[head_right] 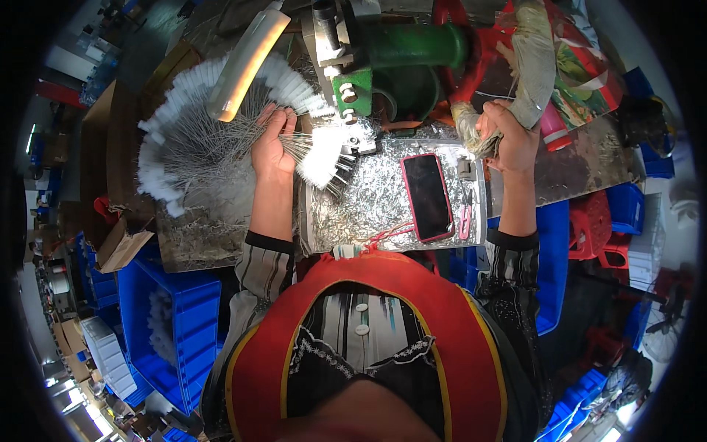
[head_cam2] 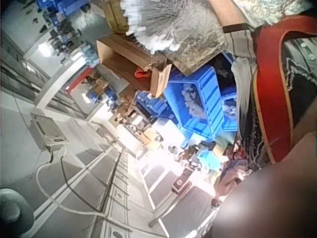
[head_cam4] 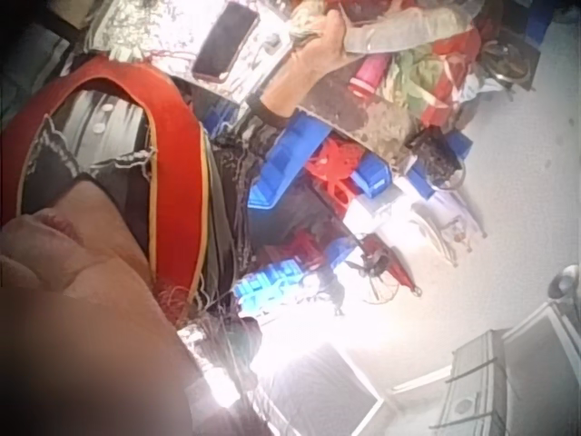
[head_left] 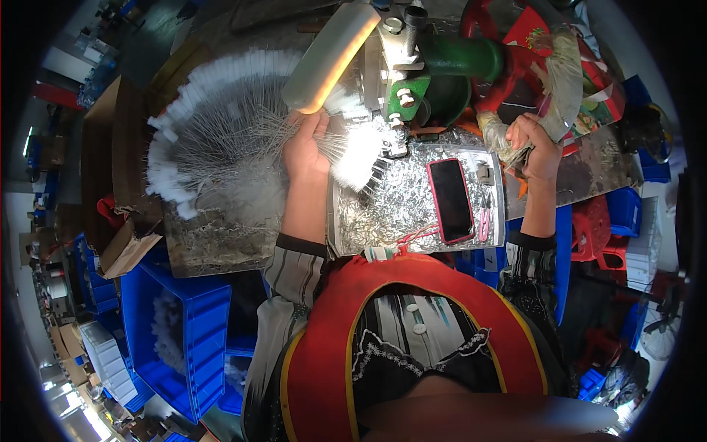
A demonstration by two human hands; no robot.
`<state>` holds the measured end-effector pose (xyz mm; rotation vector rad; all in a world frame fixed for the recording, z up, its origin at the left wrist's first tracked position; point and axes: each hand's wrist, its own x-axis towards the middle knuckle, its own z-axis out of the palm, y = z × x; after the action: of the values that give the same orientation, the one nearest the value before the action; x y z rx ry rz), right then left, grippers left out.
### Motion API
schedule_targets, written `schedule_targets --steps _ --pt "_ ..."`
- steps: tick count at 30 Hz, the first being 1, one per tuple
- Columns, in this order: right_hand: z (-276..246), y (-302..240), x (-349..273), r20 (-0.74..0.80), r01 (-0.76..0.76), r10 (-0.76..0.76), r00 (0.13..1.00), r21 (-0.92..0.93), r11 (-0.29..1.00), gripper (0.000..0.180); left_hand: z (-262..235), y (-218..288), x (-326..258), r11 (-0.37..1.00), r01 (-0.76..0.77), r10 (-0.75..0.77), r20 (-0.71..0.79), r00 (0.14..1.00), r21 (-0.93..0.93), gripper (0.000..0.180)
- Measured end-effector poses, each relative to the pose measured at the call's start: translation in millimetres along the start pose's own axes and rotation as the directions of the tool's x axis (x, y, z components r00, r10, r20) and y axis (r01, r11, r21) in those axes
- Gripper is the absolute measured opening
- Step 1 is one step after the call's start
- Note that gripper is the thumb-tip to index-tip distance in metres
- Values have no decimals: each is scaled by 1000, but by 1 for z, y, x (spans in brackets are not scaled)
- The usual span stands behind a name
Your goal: Assembling white fluffy brush heads onto sticks using an industrial assembly machine.
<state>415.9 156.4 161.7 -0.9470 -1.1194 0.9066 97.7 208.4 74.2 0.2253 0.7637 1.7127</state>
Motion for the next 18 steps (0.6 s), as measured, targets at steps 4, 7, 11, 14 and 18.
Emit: schedule_targets --steps 4,7,11,14,18 --pt "1 -1 -2 -69 -26 24 997 -29 999 21 0 0 1 1000 1 -1 -2 1000 14 27" --pt "0 -4 0 -76 -53 51 996 -26 998 21 -4 -1 2 999 -20 20 8 1000 26 27" --pt "-1 6 -2 -35 53 -53 998 -5 999 15 3 -2 -3 999 -20 18 27 999 43 28" --pt "-6 57 -2 -60 337 -337 940 -14 941 6 3 -8 2 1000 -4 3 31 1000 23 29" --pt "3 58 -10 -95 301 -340 936 -289 909 6 -6 -1 0 999 5 -5 15 1000 -34 33"
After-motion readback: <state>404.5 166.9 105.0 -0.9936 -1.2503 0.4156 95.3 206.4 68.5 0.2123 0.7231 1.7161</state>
